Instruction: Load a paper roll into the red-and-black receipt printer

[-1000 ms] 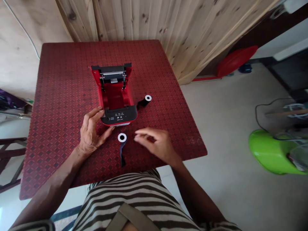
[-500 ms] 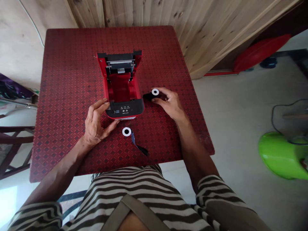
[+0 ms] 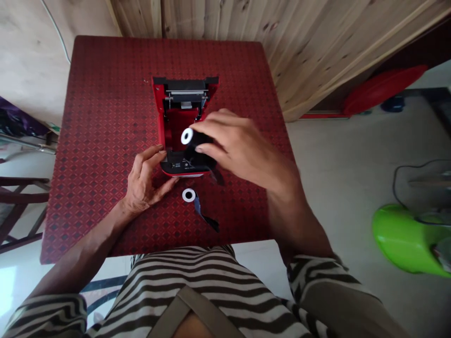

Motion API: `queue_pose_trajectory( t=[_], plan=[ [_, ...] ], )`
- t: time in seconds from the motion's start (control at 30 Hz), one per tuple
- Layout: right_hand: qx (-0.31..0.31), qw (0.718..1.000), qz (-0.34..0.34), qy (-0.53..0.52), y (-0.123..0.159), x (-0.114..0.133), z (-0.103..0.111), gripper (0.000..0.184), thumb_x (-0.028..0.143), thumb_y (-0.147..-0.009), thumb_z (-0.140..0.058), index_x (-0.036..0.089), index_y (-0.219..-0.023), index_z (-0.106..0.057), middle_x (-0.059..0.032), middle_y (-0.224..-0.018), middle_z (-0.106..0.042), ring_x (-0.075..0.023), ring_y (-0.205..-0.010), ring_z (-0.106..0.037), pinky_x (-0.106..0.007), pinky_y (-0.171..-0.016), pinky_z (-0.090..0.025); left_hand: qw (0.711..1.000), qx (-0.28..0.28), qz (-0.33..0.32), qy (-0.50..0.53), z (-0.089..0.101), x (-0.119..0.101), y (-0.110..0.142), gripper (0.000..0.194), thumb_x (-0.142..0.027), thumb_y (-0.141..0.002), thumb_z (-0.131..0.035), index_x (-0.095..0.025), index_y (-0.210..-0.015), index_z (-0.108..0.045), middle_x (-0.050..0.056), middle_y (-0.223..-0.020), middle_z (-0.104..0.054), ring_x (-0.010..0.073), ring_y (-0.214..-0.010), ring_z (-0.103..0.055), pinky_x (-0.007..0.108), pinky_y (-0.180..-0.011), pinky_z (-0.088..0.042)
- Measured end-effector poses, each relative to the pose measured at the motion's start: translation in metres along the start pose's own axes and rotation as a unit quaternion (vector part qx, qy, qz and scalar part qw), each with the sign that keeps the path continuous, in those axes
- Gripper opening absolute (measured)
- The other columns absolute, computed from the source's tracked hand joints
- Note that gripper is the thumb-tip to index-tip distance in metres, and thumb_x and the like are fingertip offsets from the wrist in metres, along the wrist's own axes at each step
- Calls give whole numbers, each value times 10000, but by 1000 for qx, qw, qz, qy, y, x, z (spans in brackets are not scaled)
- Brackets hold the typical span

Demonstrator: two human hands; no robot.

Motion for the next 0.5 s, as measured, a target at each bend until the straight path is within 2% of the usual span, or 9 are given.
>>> queue_pose_trajectory(
  t=[0.1, 0.17, 0.3, 0.4, 0.5],
  plan=[
    [65, 991, -36, 112, -26, -5, -39, 284, 50, -996, -532, 123, -1169, -745, -119, -1134, -765, -259, -1132, -658, -429, -1048, -514, 1000, -5, -1, 8, 0, -1, 1, 770, -410, -901, -819, -241, -1537, -420, 156, -1451, -616, 308, -1349, -636, 499, -1115, -597],
    [81, 982, -53, 164, -33, -12, -53, 335, -13, -962, -483, 107, -1125, -751, -127, -1080, -771, -253, -1095, -666, -407, -1019, -521, 1000, -2, -3, 10, -1, -1, 2, 768, -409, -905, -815, -231, -1540, -421, 164, -1451, -618, 308, -1351, -636, 496, -1122, -595],
    [45, 980, -23, 193, -39, -33, -65, 311, 10, -943, -487, 143, -972, -767, -112, -907, -751, -240, -952, -693, -371, -903, -560, 1000, 0, 6, 12, -1, -1, 2, 748, -413, -910, -807, -226, -1532, -435, 173, -1440, -625, 310, -1349, -637, 501, -1129, -593],
    [20, 986, 8, 167, -44, -55, -73, 266, 71, -954, -516, 163, -893, -758, -106, -794, -713, -234, -826, -703, -358, -802, -580, 1000, 5, 12, 15, -1, -1, 1, 741, -408, -911, -803, -234, -1528, -433, 171, -1439, -625, 313, -1344, -642, 508, -1124, -598],
    [11, 991, 1, 137, -50, -72, -80, 242, 108, -967, -531, 166, -862, -742, -100, -755, -695, -234, -788, -708, -359, -777, -587, 1000, 11, 15, 9, -2, -1, 1, 740, -418, -915, -793, -254, -1531, -417, 162, -1442, -626, 315, -1336, -647, 515, -1112, -604]
  ],
)
Point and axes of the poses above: each hand's wrist, its own y-axis away from the middle knuckle, its own z-axis out of the back of the hand, x = y × z, the point moved 6 cm from there along -y, towards the middle knuckle
